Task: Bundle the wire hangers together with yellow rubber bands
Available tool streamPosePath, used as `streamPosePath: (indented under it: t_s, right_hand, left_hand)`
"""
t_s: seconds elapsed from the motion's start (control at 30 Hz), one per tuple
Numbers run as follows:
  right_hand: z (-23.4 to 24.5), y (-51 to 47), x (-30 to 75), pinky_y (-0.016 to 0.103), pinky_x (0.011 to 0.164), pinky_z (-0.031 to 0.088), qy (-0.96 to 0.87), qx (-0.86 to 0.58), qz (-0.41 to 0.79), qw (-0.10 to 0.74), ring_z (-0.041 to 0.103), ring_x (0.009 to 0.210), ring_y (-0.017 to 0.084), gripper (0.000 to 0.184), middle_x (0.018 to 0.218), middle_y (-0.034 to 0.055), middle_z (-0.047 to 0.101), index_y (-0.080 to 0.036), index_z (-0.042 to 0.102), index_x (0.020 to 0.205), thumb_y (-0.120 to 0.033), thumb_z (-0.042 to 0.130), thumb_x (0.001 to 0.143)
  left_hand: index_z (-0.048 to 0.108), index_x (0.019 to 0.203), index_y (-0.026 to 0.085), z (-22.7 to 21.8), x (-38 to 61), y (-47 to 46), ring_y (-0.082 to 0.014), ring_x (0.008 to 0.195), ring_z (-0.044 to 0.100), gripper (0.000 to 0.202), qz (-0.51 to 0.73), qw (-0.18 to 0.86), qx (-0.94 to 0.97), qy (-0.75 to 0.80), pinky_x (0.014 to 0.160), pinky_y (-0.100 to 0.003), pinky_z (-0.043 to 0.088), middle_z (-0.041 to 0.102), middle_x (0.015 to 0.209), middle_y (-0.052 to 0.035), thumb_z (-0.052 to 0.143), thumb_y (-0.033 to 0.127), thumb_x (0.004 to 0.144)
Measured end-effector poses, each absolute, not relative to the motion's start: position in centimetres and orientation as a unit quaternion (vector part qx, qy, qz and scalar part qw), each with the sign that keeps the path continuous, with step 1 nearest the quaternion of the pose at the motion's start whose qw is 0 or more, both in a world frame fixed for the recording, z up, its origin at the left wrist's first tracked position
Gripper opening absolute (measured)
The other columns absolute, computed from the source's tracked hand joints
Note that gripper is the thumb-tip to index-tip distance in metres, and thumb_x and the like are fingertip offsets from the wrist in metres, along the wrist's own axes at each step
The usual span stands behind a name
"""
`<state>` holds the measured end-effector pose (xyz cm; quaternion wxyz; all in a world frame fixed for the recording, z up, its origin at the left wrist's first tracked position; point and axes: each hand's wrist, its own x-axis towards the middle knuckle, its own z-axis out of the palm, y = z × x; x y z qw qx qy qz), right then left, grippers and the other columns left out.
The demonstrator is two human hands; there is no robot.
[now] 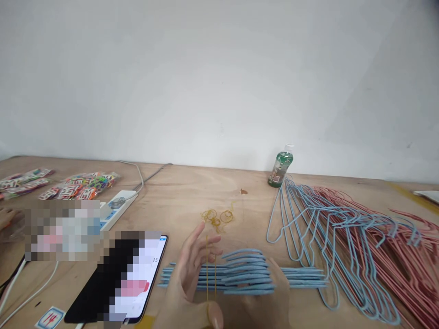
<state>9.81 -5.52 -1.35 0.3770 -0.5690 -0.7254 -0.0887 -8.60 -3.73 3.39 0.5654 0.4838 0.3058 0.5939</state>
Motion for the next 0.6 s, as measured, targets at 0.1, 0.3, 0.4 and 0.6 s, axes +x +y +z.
streamPosePath:
  t_s: [0.1,0.3,0.4,0.6]
  right_hand:
    - [-1.6,-5.2,10.0,0.032,0.072,0.051,-0.734,-0.555,-0.101,0.379,0.062,0.079,0.016,0.023,0.094,0.0039,0.067,-0.022,0.066,0.095,-0.041,0.056,0.089]
    - [-0.6,-5.2,9.5,0.031,0.062,0.046,-0.729,-0.542,-0.130,0.398,0.063,0.067,0.019,0.018,0.077,0.0019,0.070,-0.027,0.070,0.085,-0.039,0.056,0.082]
    - [-0.2,-5.2,9.0,0.032,0.063,0.044,-0.711,-0.552,-0.127,0.417,0.063,0.067,0.019,0.022,0.076,0.0023,0.071,-0.026,0.069,0.086,-0.036,0.050,0.084]
    - [-0.8,-5.4,9.4,0.034,0.070,0.044,-0.730,-0.535,-0.126,0.407,0.064,0.071,0.021,0.020,0.085,0.0040,0.072,-0.026,0.069,0.092,-0.039,0.058,0.080]
  left_hand:
    - [0.042,0.138,0.030,3.1,-7.8,-4.3,-0.0330,0.105,0.058,0.107,0.571,0.556,0.503,0.334,0.088,-0.044,0.046,0.060,0.118,-0.0133,0.082,0.063,0.045]
    - [0.038,0.137,0.030,4.4,-5.7,-5.3,-0.0329,0.105,0.057,0.111,0.582,0.536,0.500,0.351,0.091,-0.047,0.045,0.059,0.116,-0.0115,0.082,0.066,0.042]
    - [0.039,0.135,0.031,5.0,-5.4,-5.5,-0.0321,0.105,0.056,0.113,0.603,0.501,0.525,0.332,0.092,-0.047,0.044,0.057,0.119,-0.0100,0.086,0.061,0.037]
    - [0.051,0.126,0.028,4.8,-5.8,-3.7,-0.0288,0.092,0.062,0.084,0.611,0.538,0.462,0.351,0.084,-0.043,0.046,0.065,0.101,-0.0089,0.082,0.055,0.053]
